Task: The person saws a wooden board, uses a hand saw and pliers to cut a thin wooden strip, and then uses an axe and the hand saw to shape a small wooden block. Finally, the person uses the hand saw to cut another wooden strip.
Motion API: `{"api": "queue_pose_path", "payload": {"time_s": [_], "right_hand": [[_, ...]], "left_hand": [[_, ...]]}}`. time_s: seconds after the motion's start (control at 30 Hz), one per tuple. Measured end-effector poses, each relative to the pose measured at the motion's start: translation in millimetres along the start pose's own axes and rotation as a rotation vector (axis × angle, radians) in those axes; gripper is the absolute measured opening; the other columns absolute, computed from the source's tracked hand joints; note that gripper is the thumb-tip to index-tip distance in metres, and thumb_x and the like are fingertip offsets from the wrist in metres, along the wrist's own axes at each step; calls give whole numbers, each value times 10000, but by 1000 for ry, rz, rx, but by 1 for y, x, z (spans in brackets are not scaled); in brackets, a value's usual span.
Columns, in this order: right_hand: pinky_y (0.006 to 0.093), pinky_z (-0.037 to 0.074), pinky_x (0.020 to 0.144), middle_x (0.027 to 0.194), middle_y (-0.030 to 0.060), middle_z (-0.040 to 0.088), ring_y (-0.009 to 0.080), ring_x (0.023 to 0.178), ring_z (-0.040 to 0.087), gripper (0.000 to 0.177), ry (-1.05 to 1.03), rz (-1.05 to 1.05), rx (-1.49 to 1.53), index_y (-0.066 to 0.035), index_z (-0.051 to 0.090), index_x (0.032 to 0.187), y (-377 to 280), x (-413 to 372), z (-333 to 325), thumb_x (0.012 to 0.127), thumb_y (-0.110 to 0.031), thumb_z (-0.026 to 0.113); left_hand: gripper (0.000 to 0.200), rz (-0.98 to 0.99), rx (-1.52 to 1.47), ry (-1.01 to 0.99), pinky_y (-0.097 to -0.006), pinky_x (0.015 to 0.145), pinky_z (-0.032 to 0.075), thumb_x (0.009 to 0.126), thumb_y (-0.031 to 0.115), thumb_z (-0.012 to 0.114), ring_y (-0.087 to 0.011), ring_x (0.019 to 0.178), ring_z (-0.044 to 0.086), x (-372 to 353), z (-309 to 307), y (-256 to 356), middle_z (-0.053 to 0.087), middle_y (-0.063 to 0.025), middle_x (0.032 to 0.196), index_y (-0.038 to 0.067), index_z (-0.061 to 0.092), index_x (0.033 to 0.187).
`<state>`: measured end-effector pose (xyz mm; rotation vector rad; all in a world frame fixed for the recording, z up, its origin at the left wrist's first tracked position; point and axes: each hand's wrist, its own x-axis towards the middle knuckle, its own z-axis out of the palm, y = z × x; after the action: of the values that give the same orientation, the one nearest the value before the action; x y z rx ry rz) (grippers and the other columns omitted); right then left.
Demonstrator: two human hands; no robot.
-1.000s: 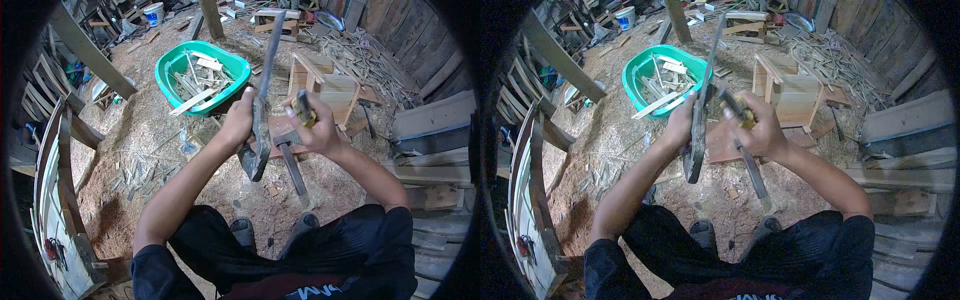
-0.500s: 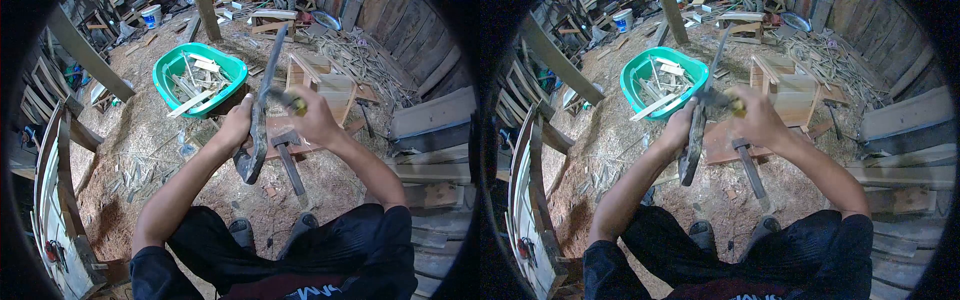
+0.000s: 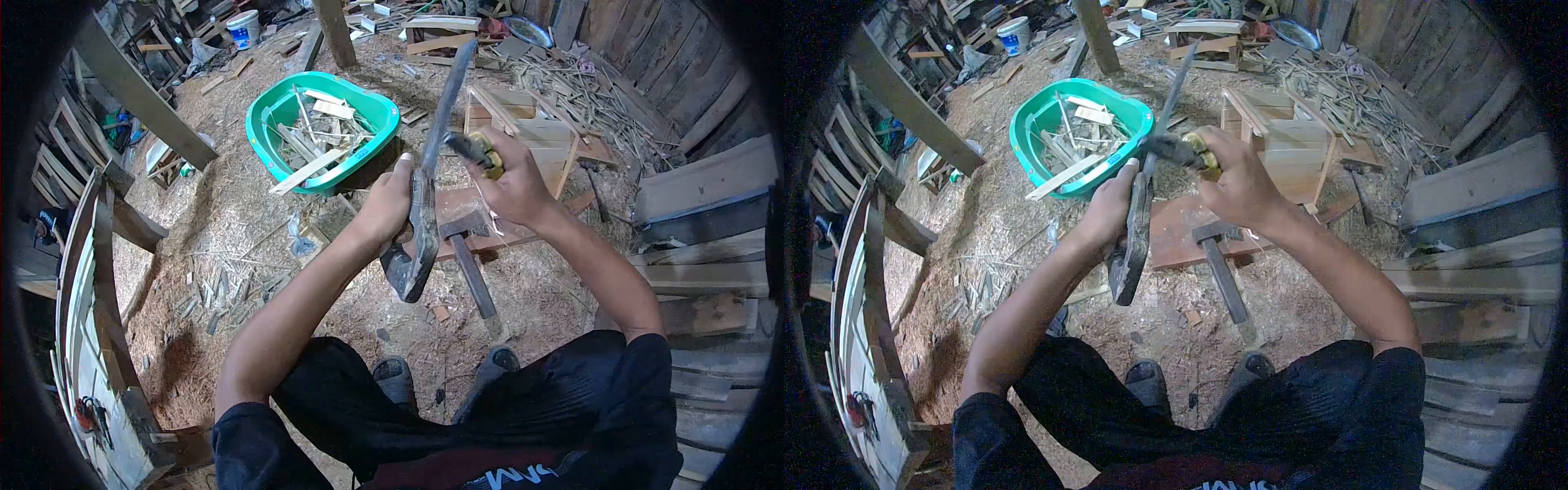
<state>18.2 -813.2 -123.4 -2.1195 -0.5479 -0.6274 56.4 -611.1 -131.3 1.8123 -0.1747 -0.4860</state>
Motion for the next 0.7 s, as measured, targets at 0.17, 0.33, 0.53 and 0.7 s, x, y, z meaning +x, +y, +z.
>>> {"api": "queue_pose_path", "payload": {"time_s": [0.17, 0.33, 0.53, 0.7], "right_hand": [[442, 479, 751, 886, 190, 579, 381, 868, 613, 338, -114, -69, -148, 1, 564, 1066, 10, -9, 7, 734, 14, 628], [442, 496, 777, 954, 184, 610, 390, 908, 623, 353, -51, -58, -43, 6, 561, 1079, 14, -8, 9, 740, -13, 658], [424, 491, 763, 988, 193, 613, 383, 904, 620, 331, -19, 236, 78, -9, 567, 1051, 0, -9, 10, 726, 15, 629], [433, 484, 778, 952, 185, 586, 384, 896, 607, 321, -42, -101, -205, -4, 559, 1043, 15, -9, 11, 731, 16, 630]], "left_hand": [[599, -76, -19, -12, -342, 634, 432, 1036, 518, 334, -145, 639, 513, 0, -2, -1, 576, -49, 719, 37, 651, 872], [626, -132, 38, -40, -344, 663, 445, 1037, 529, 324, -162, 676, 538, 1, -6, 1, 604, -67, 756, 19, 664, 911], [613, -98, 57, -23, -364, 702, 457, 1050, 491, 299, -174, 733, 557, 1, -3, -1, 625, -94, 810, 7, 665, 961], [599, -75, 44, -23, -354, 631, 451, 1045, 480, 307, -165, 676, 551, -6, 0, 5, 609, -80, 758, 10, 658, 923]]}}
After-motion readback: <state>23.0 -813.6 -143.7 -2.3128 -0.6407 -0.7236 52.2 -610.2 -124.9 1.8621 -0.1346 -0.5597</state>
